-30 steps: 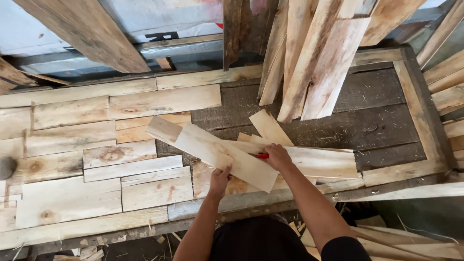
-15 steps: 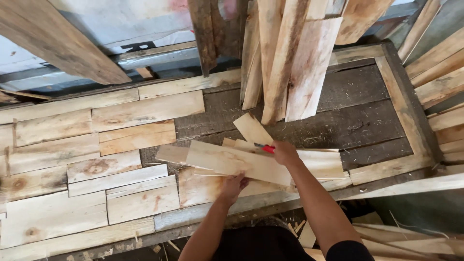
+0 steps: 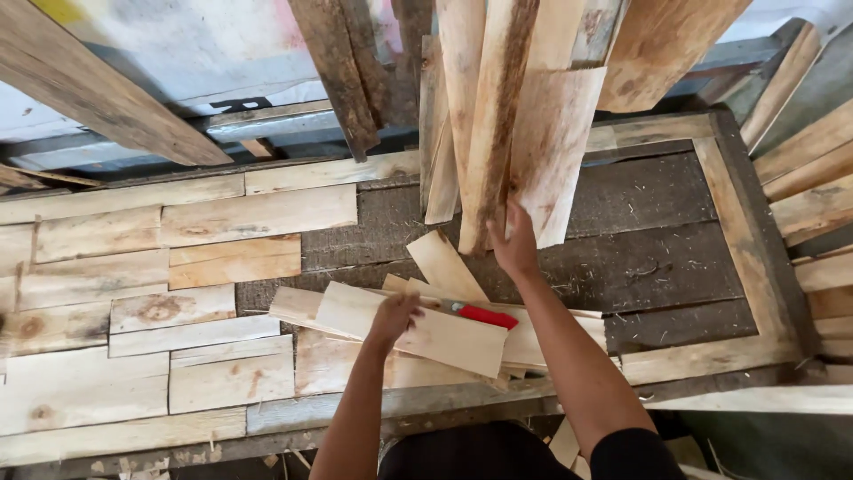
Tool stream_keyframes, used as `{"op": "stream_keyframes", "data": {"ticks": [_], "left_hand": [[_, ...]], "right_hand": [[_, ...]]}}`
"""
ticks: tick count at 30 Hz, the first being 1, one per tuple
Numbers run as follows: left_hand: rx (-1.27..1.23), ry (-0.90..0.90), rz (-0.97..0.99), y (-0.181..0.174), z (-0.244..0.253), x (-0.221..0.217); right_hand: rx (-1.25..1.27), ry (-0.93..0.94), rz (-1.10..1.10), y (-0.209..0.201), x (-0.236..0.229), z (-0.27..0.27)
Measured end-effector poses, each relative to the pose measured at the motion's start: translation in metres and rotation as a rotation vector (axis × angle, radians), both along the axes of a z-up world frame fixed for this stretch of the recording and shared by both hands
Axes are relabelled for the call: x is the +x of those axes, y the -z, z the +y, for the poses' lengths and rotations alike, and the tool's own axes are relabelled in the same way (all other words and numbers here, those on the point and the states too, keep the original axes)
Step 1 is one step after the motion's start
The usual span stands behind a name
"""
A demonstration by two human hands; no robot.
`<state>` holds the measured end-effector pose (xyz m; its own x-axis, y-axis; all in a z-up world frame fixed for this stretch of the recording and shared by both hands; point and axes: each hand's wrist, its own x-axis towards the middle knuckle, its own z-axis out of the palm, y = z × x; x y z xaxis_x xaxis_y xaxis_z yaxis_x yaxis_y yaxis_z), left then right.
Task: The user is applying thin strips of wood veneer to cover joints and decorative lines on a handcrafted wooden door panel.
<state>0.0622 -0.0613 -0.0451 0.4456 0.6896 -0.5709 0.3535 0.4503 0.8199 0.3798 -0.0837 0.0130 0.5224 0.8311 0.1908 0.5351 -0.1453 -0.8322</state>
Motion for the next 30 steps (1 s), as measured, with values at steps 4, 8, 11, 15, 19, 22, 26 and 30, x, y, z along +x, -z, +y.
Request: {"op": "stream_keyframes", "data": {"ticks": [4, 8, 11, 15, 19, 22, 26, 30], "left_hand": [[0.172, -0.155, -0.004, -0.024, 0.005, 0.054], [0.119, -0.214, 0.002, -0.047, -0.001, 0.086], [0.157, -0.230, 0.002, -0.037, -0.005, 0.101], [0.261, -0.279, -0.018, -0.018, 0.001, 0.111], [0.350, -0.314, -0.010, -0.026, 0.016, 0.127], [0.416, -0.321, 0.015, -0.041, 0.026, 0.140], [0.491, -0.326, -0.050, -0.060, 0.031, 0.155], [0.596, -0.369, -0.198, -0.069, 0.030, 0.165]], "right_hand": [[0.200, -0.106, 0.441, -0.007, 0.018, 0.048], [0.107, -0.115, 0.429, -0.020, 0.020, 0.069], [0.070, -0.067, 0.387, -0.019, 0.023, 0.076], [0.119, -0.029, 0.397, -0.023, 0.015, 0.079], [0.275, -0.142, 0.498, -0.019, 0.015, 0.082], [-0.290, 0.016, 0.456, -0.041, 0.015, 0.074], [-0.154, -0.073, 0.533, -0.044, 0.011, 0.058], [-0.073, -0.151, 0.664, -0.046, 0.010, 0.031]]}}
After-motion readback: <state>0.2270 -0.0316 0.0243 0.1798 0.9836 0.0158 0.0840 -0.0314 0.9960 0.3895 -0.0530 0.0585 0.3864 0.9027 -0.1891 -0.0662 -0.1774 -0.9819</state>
